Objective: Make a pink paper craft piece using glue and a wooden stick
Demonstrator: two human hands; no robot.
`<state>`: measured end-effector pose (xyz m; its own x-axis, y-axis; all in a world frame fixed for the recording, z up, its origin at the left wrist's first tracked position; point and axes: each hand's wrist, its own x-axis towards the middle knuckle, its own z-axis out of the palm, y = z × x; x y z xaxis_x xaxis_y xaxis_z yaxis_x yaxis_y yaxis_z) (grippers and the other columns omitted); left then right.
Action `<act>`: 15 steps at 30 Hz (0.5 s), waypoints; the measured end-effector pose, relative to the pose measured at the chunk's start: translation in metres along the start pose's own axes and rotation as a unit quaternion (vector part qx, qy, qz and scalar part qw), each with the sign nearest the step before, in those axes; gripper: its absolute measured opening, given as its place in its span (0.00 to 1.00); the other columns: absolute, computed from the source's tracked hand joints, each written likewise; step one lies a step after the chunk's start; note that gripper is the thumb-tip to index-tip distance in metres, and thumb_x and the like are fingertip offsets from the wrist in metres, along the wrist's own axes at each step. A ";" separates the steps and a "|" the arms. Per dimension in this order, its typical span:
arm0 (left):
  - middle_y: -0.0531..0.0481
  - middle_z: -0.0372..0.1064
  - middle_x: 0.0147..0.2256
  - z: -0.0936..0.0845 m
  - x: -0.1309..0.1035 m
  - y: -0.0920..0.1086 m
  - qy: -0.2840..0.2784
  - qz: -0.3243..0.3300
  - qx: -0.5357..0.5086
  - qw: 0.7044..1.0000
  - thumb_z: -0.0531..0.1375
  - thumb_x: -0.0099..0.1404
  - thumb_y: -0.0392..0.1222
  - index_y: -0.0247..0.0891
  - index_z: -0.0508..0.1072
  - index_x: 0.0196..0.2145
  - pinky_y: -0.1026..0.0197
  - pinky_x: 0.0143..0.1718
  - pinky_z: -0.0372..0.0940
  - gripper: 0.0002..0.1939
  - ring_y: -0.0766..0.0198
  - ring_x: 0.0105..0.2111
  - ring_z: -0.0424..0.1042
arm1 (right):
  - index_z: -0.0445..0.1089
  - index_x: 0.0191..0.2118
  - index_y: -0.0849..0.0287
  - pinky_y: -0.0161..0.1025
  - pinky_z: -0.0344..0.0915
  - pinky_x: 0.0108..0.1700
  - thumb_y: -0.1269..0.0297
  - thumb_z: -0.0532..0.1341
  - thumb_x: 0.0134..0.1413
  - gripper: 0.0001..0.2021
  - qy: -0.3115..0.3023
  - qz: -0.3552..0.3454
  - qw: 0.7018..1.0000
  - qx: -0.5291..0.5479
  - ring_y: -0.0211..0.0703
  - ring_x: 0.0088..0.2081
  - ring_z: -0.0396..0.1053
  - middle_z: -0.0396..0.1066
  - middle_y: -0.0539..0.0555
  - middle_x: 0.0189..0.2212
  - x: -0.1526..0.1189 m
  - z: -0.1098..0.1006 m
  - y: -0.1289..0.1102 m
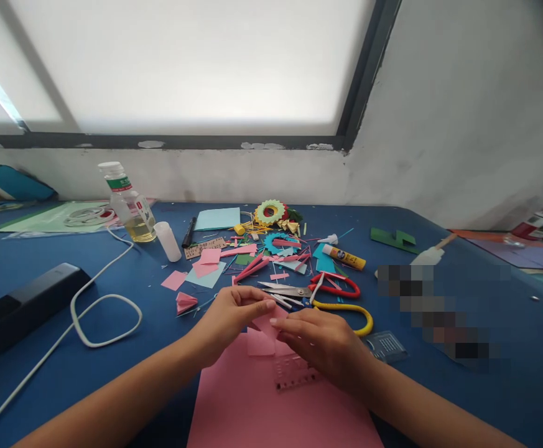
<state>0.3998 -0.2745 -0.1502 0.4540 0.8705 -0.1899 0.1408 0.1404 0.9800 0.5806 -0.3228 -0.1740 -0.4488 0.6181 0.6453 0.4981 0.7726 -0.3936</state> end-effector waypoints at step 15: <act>0.50 0.74 0.34 0.012 -0.008 0.000 -0.037 0.077 -0.087 0.993 0.66 0.51 0.37 0.35 0.70 0.42 0.63 0.39 0.68 0.19 0.65 0.35 0.73 | 0.70 0.30 0.57 0.34 0.69 0.33 0.61 0.62 0.51 0.06 0.101 0.262 0.940 0.195 0.40 0.33 0.70 0.71 0.52 0.29 0.006 -0.002 -0.009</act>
<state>0.4067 -0.2875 -0.1497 0.5222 0.8521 -0.0347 -0.0861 0.0931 0.9919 0.5746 -0.3262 -0.1654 -0.0475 0.9188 0.3919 0.2841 0.3886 -0.8765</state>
